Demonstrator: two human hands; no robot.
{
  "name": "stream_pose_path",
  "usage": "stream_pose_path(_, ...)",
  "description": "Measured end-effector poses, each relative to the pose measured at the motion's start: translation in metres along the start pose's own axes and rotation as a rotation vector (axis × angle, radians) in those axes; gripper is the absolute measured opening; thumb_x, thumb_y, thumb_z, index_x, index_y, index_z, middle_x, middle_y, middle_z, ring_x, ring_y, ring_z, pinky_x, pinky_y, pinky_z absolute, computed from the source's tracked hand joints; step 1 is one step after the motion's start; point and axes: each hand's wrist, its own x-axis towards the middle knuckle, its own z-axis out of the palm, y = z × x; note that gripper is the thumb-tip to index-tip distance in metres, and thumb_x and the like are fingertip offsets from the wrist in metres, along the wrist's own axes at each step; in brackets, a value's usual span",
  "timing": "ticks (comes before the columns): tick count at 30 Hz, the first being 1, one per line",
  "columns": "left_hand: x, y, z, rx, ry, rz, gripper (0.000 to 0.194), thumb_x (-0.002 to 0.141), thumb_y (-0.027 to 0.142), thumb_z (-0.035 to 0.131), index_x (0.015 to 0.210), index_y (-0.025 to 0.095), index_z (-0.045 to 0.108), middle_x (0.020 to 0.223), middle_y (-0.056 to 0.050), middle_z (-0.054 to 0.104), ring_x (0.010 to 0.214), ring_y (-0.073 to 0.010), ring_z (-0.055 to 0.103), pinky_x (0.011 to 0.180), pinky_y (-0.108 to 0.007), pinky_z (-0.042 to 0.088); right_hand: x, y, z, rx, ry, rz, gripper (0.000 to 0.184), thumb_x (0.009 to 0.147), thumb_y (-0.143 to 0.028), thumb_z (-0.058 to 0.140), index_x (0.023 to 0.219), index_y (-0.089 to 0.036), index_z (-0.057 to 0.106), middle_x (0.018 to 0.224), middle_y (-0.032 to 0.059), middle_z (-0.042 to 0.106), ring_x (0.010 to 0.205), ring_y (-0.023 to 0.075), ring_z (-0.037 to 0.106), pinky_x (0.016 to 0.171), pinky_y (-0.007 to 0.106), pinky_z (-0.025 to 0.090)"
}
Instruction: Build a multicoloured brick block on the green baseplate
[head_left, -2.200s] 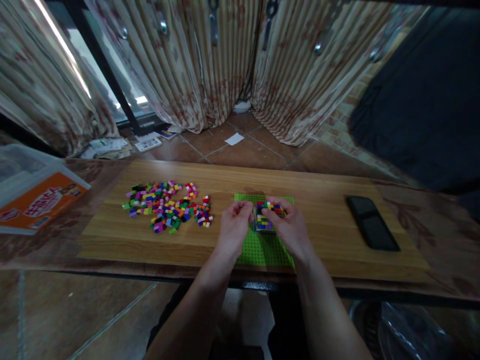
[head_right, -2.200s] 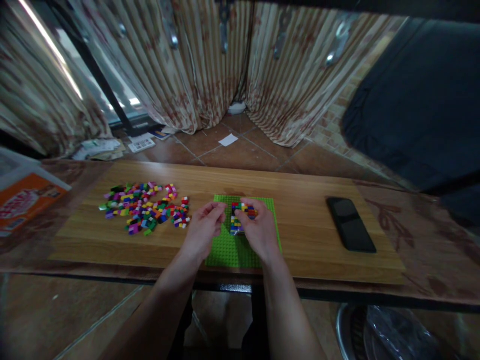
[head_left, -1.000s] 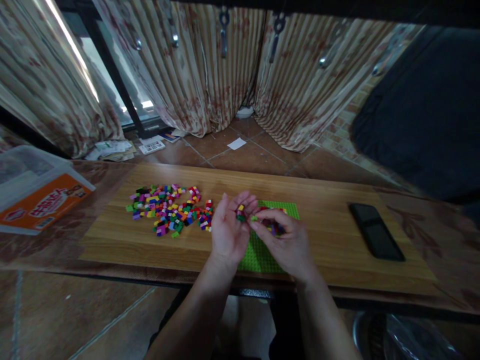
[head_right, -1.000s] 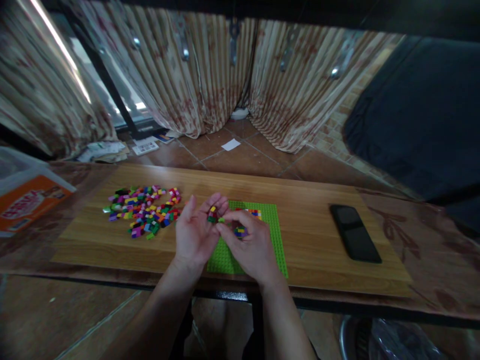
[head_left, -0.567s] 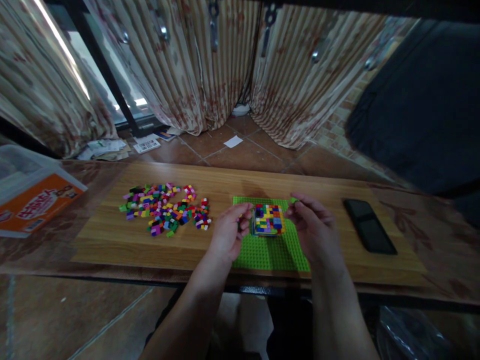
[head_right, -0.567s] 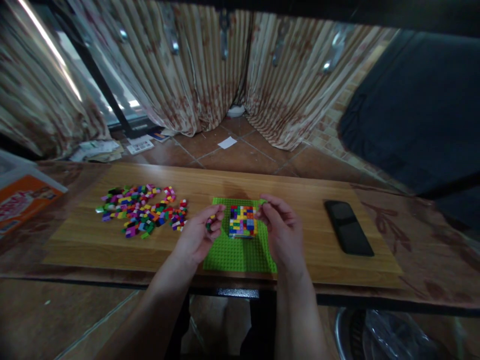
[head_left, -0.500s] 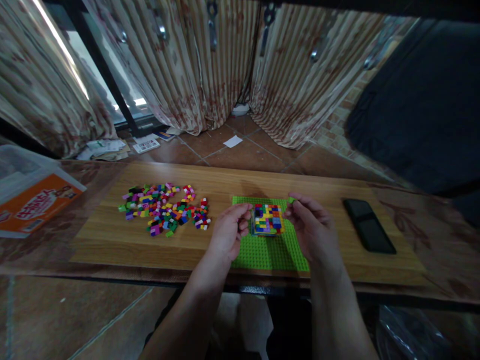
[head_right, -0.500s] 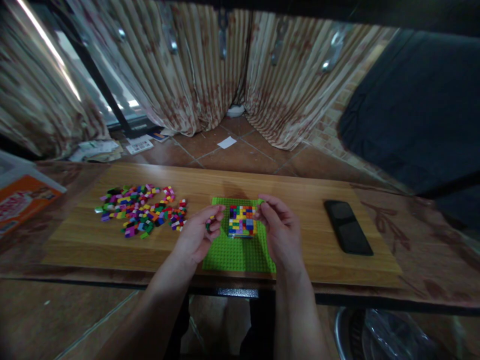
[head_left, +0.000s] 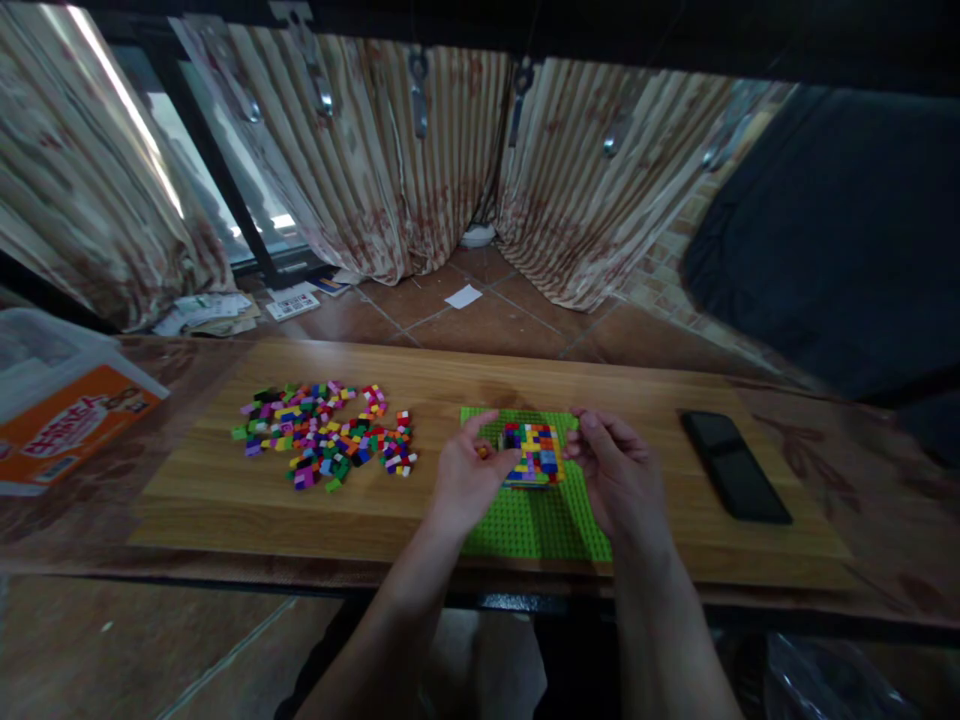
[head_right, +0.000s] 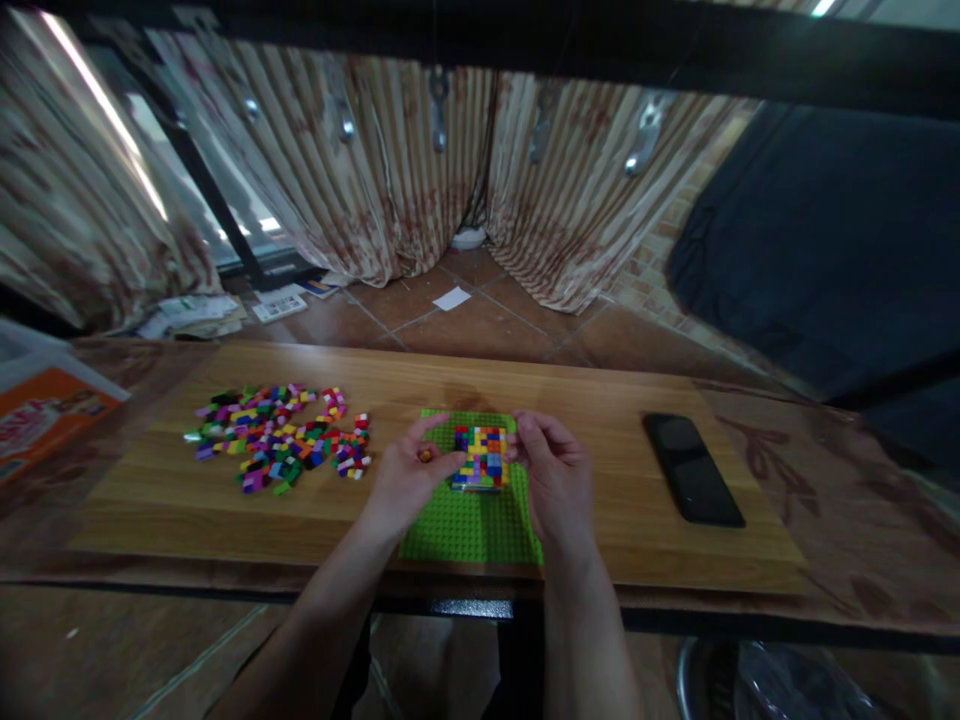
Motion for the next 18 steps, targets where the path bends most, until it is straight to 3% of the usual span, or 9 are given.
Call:
stream_pose_path(5, 0.0036, -0.0013, 0.0026, 0.049, -0.076, 0.022, 0.046, 0.068, 0.02, 0.072, 0.113, 0.017, 0.067, 0.047, 0.009, 0.045, 0.041, -0.0092, 0.036, 0.044, -0.022, 0.025, -0.0013, -0.0007, 0.0004, 0.079, 0.013, 0.037, 0.015, 0.073, -0.033, 0.077, 0.085, -0.024, 0.074, 0.068, -0.0016, 0.07, 0.055, 0.0092, 0.061, 0.056, 0.024, 0.055)
stream_pose_path(11, 0.0064, 0.0042, 0.0025, -0.075, -0.156, -0.021, 0.031, 0.066, 0.015, 0.073, 0.097, 0.019, 0.069, 0.051, 0.006, 0.053, 0.047, -0.0111, 0.048, 0.049, -0.023, 0.035, -0.0007, 0.0017, -0.0026, 0.081, 0.002, 0.039, 0.015, 0.071, -0.029, 0.079, 0.086, -0.028, 0.076, 0.075, -0.0012, 0.074, 0.065, 0.0118, 0.068, 0.067, 0.029, 0.059)
stream_pose_path(18, 0.0091, 0.0057, 0.0009, 0.018, -0.216, -0.038, 0.027, 0.071, 0.014, 0.068, 0.098, 0.016, 0.064, 0.053, 0.008, 0.053, 0.047, -0.0088, 0.047, 0.049, -0.021, 0.035, -0.0014, 0.0011, -0.0035, 0.08, -0.077, 0.098, 0.027, 0.063, -0.028, 0.085, 0.088, -0.028, 0.076, 0.076, -0.0029, 0.073, 0.068, 0.011, 0.068, 0.068, 0.024, 0.057)
